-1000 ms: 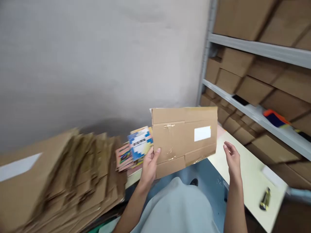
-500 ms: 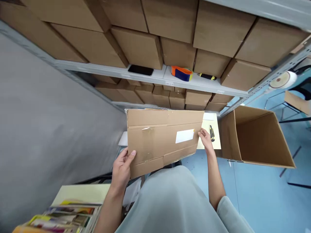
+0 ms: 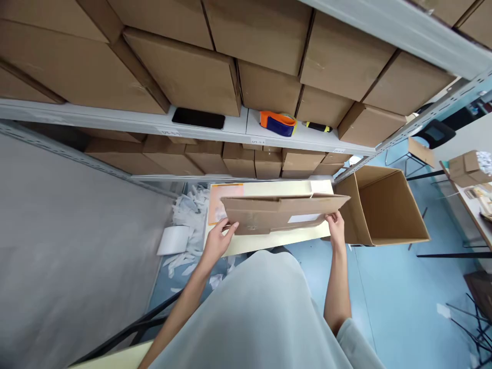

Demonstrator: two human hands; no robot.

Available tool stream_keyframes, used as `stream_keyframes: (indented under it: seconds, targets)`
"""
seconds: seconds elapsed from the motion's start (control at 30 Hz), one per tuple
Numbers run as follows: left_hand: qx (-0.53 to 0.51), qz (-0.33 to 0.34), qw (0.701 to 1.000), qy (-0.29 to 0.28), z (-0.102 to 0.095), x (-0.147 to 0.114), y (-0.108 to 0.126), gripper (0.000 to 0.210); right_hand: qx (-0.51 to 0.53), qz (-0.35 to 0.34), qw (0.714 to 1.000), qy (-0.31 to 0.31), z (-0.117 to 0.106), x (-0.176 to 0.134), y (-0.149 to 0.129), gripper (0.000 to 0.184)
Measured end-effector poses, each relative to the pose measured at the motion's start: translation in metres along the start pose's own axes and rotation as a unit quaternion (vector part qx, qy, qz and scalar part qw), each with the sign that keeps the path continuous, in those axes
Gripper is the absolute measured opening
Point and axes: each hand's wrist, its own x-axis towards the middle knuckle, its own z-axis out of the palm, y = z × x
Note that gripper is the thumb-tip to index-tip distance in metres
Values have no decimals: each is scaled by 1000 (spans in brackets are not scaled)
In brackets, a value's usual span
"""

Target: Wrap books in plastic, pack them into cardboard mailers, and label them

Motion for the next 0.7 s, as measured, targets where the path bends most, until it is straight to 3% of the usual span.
stream_keyframes:
  seconds: [0.13,0.23,0.5,0.7]
  targets:
    - [-17,7,999,-44,9,12,-11,41,-7,19,999,32,4,-11,9,38]
    - [-53,-19,997,-53,18,16,-11,47,-3,32,999,17,3,-10,12,42]
    - [-100,-67,993,16,48,29,-7,61,6,45,996,-81,0,15,18,66]
    - [-117,-101,987,37,68,34,6,75,19,62,990,-127,-19,32,21,70]
